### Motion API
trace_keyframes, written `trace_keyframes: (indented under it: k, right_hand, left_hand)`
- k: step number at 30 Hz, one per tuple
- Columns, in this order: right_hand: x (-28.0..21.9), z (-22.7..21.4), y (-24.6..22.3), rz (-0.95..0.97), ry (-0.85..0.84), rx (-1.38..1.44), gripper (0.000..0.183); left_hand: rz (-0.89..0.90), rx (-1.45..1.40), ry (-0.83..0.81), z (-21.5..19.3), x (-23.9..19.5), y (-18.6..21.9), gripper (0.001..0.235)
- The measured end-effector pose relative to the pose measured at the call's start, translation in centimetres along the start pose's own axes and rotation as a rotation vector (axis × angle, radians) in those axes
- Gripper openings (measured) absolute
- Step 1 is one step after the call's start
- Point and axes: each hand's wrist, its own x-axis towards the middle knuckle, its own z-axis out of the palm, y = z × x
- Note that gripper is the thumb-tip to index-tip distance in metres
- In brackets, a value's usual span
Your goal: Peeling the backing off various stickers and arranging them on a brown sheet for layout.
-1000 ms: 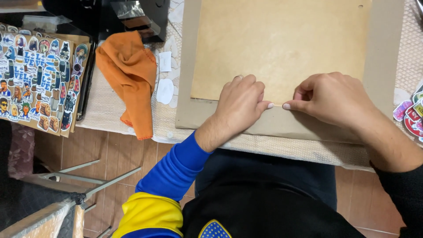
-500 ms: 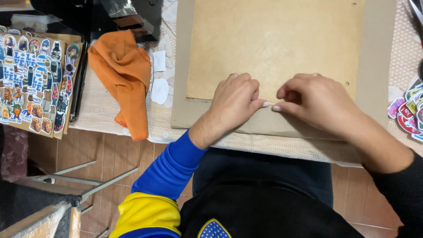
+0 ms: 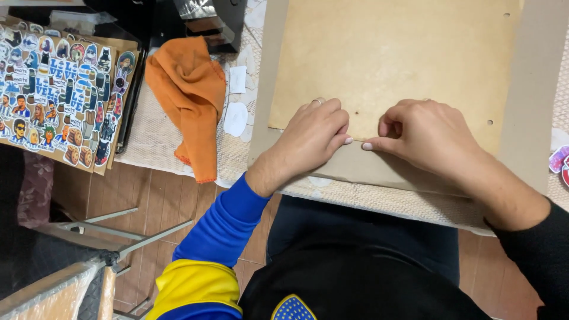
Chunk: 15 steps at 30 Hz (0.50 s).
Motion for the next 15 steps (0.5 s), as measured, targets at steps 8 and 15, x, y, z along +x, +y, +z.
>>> trace_keyframes:
  k: [8,15]
  right_hand:
    - [0.6,-1.7,-0.9,0.102,-0.125,0.019,0.033]
    - [0.9,-1.7,1.9,0.080,-0.223,-0.081,0.018]
  left_hand:
    - [-0.356,-0.015,-0.119,-0.7,1.3,1.0,0.027]
    - [-0.428,-0.043,-0.174,-1.1,1.7,1.2,0.026]
